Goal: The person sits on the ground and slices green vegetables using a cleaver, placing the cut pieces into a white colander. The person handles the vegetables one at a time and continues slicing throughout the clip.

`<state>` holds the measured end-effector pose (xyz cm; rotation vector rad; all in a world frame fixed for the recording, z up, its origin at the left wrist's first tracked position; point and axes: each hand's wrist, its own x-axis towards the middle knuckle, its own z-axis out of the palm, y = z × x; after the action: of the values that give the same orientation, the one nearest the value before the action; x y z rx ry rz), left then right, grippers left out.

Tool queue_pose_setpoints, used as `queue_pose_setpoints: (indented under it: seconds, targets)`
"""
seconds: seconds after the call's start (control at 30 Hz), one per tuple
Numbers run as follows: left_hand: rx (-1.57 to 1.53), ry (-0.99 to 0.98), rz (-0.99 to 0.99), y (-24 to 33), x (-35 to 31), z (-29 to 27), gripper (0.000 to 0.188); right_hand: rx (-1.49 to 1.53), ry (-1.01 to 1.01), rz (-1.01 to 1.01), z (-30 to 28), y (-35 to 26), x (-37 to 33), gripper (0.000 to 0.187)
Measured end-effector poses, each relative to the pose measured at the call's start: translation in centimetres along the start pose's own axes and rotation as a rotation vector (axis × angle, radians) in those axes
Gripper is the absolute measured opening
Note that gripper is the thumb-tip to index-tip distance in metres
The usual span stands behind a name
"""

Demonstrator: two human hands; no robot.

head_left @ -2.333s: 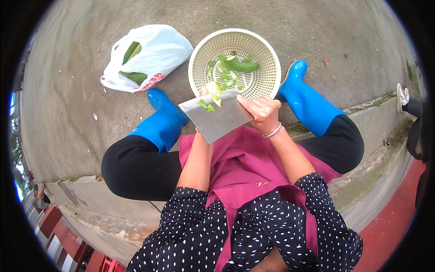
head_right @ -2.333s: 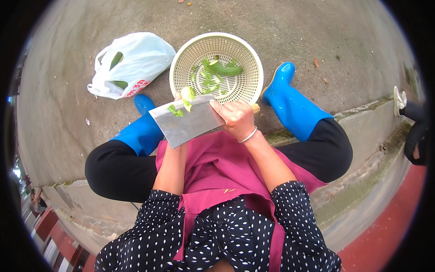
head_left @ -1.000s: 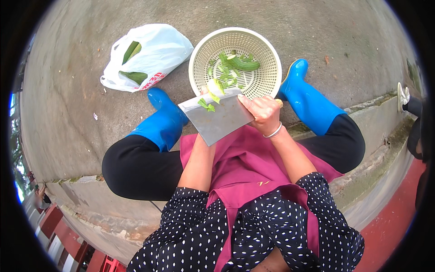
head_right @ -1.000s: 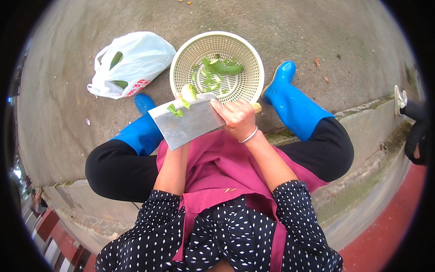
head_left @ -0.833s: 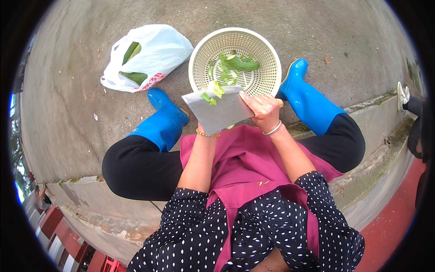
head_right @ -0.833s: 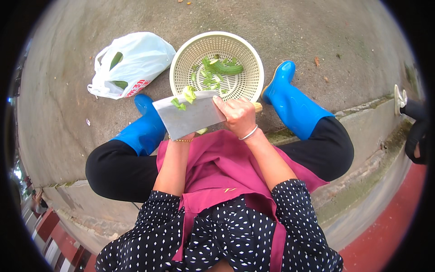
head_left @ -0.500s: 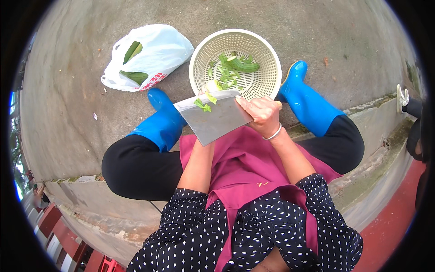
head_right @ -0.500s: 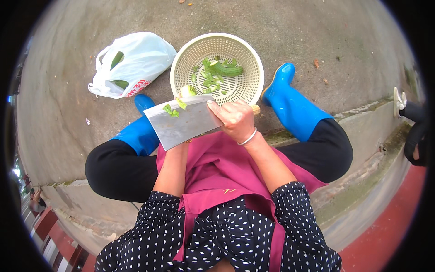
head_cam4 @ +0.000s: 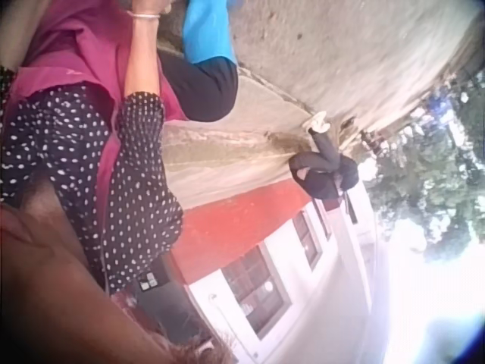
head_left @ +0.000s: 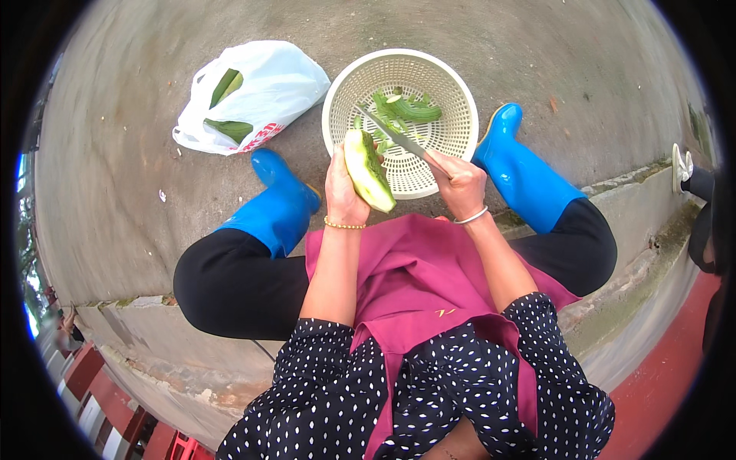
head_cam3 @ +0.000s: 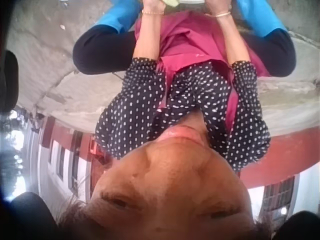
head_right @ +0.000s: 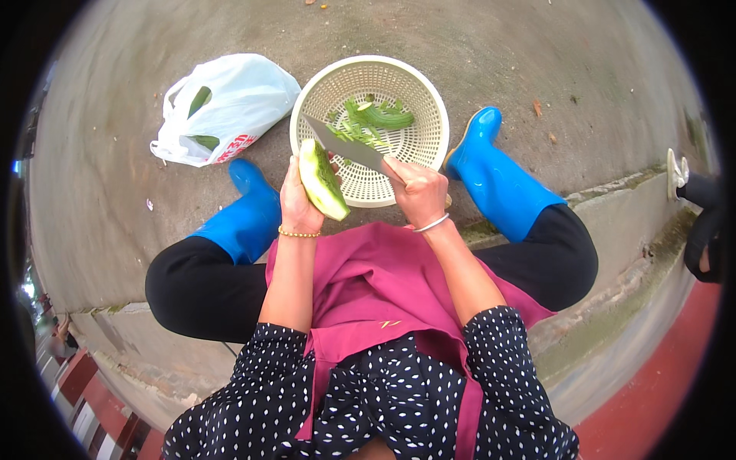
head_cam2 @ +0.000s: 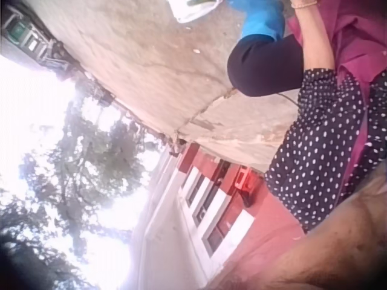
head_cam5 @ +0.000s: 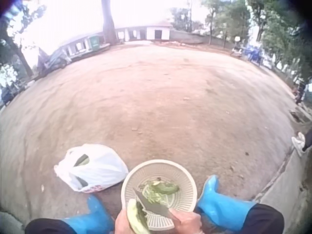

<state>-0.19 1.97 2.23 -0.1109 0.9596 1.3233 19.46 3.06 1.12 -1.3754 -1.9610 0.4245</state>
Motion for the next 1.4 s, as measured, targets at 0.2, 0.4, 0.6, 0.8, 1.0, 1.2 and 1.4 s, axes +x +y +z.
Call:
queue_pose_setpoints:
  seconds: [0.2, 0.4, 0.6, 0.8, 1.0, 1.2, 1.4]
  targets:
    - [-0.256, -0.228, -0.209, 0.5, 2.7, -3.4, 0.056, 0.075, -0.139, -0.328, -3.7, -5.7, 0.8, 0.031]
    - [-0.478, -0.005, -0.254, 0.5, 3.2, -3.5, 0.048, 0.1, -0.127, -0.387, -3.3, -6.1, 0.3, 0.035]
    - [-0.654, -0.039, -0.262, 0.3, 2.7, -3.5, 0.041, 0.075, -0.154, -0.395, -3.7, -6.3, 0.5, 0.035]
    - [-0.579, -0.035, -0.33, 0.4, 2.5, -3.2, 0.047, 0.07, -0.182, -0.393, -3.7, -6.2, 0.4, 0.035]
    - [-0.522, -0.159, -0.444, 0.4, 1.2, -2.2, 0.05, 0.06, -0.158, -0.395, -3.4, -5.7, 0.2, 0.034]
    - [-0.134, -0.135, -0.283, -0.5, 2.6, -3.6, 0.054, 0.041, -0.164, -0.379, -3.3, -5.1, 0.3, 0.033]
    - [0.0, -0.179, -0.184, -1.0, 3.3, -5.0, 0.042, -0.039, -0.157, -0.35, -2.7, -4.2, 0.1, 0.03]
